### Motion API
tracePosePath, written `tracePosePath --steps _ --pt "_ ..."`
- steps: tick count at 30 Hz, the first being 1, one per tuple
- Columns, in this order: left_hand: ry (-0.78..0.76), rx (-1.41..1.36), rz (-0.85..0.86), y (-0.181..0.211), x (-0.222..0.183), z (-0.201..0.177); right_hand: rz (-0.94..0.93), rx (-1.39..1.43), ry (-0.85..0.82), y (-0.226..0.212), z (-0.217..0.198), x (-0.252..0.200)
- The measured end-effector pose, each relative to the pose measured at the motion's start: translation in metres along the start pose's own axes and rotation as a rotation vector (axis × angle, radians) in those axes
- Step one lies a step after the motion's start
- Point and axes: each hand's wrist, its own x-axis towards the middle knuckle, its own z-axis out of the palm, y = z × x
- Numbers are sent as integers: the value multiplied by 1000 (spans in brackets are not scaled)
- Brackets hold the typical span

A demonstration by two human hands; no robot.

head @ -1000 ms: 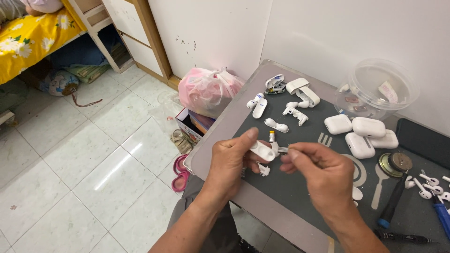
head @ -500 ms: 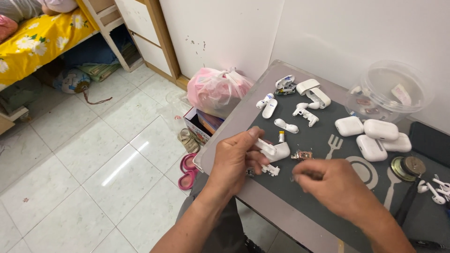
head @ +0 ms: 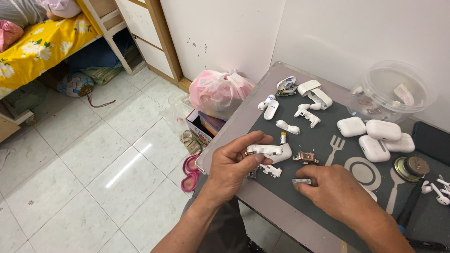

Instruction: Sorting and arranging various internal and external components of wireless earbuds on a repair mat for inspection or assembly.

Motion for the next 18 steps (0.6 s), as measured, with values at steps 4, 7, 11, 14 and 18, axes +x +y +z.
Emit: tracePosePath --steps 4,7,11,14,18 --pt "11 6 -12 -2 0 1 -19 -31 7 3 2 0" --pt "13 25 -18 -1 0 2 -15 -42 -15 1 -3 -3" --pt "30 -26 -49 -7 2 0 -28 -61 -75 1 -7 -2" --pt "19 -13 -41 -6 1 3 -15 -42 -64 -1 -9 -6" --pt "-34 -87 -4 -11 -1 2 -140 243 263 13 19 2"
